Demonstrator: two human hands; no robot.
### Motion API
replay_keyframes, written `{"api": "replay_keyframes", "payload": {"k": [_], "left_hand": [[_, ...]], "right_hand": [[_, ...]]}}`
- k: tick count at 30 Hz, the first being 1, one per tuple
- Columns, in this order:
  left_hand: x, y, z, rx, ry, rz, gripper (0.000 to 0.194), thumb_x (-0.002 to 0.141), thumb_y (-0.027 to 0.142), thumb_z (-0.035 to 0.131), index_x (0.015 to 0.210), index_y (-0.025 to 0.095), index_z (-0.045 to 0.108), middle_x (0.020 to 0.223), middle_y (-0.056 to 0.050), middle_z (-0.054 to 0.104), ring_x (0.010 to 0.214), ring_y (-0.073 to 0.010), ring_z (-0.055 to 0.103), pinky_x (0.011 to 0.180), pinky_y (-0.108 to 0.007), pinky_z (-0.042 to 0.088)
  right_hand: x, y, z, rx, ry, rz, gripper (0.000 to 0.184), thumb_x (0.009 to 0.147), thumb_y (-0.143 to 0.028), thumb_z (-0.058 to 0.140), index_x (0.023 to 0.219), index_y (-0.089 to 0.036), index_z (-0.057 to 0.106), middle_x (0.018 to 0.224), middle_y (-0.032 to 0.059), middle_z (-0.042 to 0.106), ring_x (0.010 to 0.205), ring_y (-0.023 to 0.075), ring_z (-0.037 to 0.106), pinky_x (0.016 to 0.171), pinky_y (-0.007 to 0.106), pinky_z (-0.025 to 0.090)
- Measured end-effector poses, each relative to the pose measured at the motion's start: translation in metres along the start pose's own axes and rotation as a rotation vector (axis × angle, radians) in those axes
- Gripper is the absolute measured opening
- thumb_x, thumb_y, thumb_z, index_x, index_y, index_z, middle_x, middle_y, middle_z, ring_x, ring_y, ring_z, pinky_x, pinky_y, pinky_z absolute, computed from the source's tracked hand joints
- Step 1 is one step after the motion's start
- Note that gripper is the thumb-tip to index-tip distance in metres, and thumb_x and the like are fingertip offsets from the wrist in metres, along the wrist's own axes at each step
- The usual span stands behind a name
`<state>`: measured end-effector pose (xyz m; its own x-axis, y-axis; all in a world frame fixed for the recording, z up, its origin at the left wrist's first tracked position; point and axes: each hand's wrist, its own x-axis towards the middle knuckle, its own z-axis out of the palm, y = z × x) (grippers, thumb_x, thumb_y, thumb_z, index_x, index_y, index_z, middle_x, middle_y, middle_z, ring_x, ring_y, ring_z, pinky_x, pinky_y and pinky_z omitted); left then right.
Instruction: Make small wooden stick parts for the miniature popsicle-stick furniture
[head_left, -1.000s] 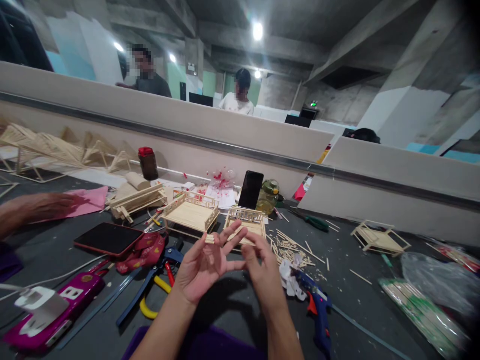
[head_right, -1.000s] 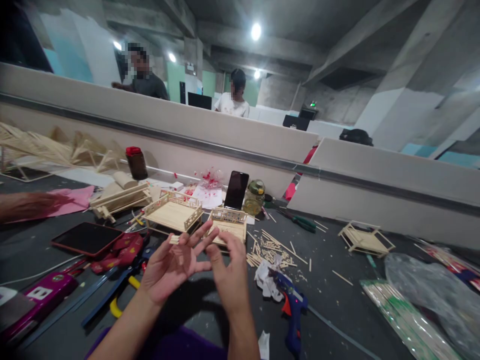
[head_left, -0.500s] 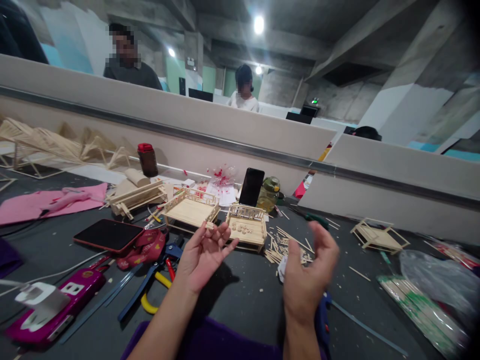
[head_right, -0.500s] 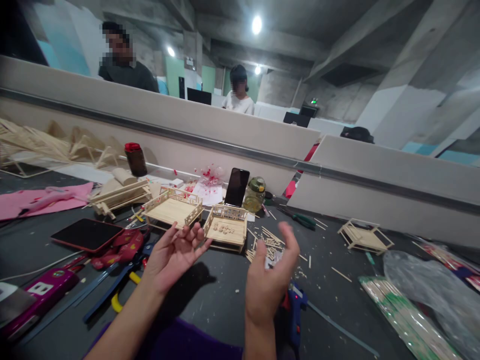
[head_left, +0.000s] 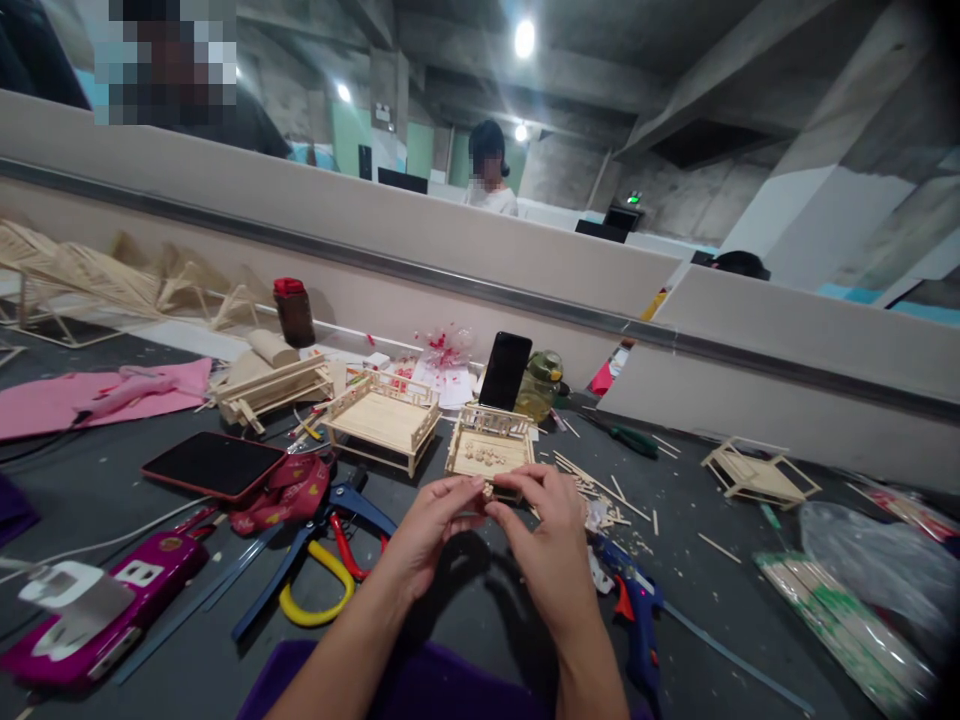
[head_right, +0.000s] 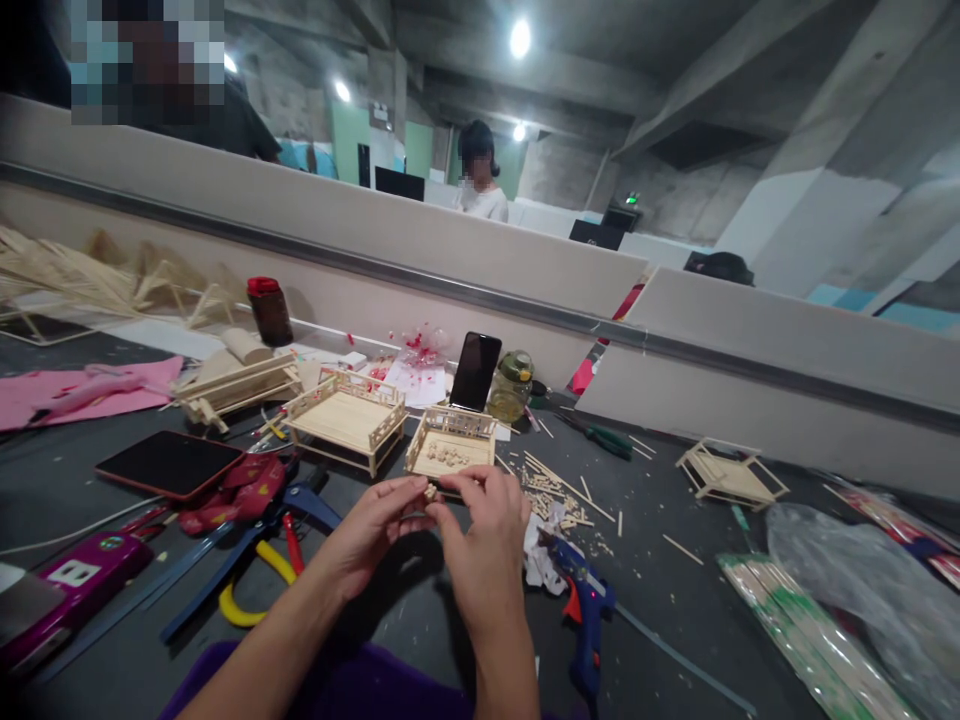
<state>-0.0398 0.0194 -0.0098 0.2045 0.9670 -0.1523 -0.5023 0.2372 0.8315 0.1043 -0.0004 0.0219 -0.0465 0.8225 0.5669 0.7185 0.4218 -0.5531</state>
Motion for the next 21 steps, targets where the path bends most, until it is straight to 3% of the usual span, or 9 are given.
{"api": "replay_keyframes", "payload": {"k": [5, 8, 12, 16, 21], "left_hand": [[0.001, -0.003, 0.001, 0.000, -0.022, 0.002, 0.026, 0.074, 0.040, 0.074, 0.078, 0.014, 0.074, 0.076, -0.006, 0.070, 0.071, -0.0133, 0.062, 0.071, -0.024, 0.048], [0.003, -0.003, -0.001, 0.024, 0.016, -0.005, 0.034, 0.076, 0.047, 0.069, 0.075, 0.013, 0.073, 0.075, -0.007, 0.070, 0.072, -0.0146, 0.063, 0.071, -0.026, 0.049], [0.008, -0.005, -0.006, -0.006, 0.187, 0.032, 0.032, 0.070, 0.045, 0.074, 0.071, 0.012, 0.071, 0.073, -0.005, 0.068, 0.067, -0.0128, 0.061, 0.067, -0.024, 0.048], [0.010, -0.008, -0.007, -0.073, 0.329, 0.095, 0.030, 0.064, 0.037, 0.079, 0.081, 0.014, 0.069, 0.075, -0.002, 0.067, 0.061, -0.0099, 0.057, 0.062, -0.022, 0.045], [0.008, -0.007, -0.003, -0.009, 0.485, 0.354, 0.030, 0.068, 0.029, 0.076, 0.093, 0.017, 0.066, 0.077, 0.001, 0.061, 0.066, -0.0086, 0.053, 0.063, -0.019, 0.042]], "right_hand": [[-0.002, -0.001, 0.003, -0.010, -0.051, 0.015, 0.004, 0.080, -0.024, 0.070, 0.083, -0.026, 0.069, 0.088, 0.0017, 0.063, 0.090, 0.0231, 0.053, 0.084, 0.038, 0.038], [0.000, 0.006, -0.001, 0.009, -0.008, 0.026, 0.004, 0.081, -0.027, 0.068, 0.085, -0.025, 0.068, 0.089, 0.0022, 0.064, 0.090, 0.0233, 0.054, 0.083, 0.037, 0.038], [0.016, 0.016, -0.015, -0.010, 0.069, 0.066, 0.009, 0.083, -0.030, 0.064, 0.089, -0.024, 0.068, 0.089, 0.0033, 0.065, 0.090, 0.0229, 0.054, 0.082, 0.036, 0.039], [0.050, 0.018, -0.028, -0.076, -0.027, 0.062, 0.012, 0.083, -0.032, 0.062, 0.088, -0.024, 0.069, 0.085, 0.0031, 0.067, 0.085, 0.0223, 0.055, 0.077, 0.034, 0.040], [0.075, 0.013, -0.004, -0.093, -0.198, 0.034, 0.011, 0.082, -0.029, 0.062, 0.085, -0.025, 0.071, 0.084, 0.0029, 0.068, 0.084, 0.0216, 0.057, 0.077, 0.033, 0.039]]}}
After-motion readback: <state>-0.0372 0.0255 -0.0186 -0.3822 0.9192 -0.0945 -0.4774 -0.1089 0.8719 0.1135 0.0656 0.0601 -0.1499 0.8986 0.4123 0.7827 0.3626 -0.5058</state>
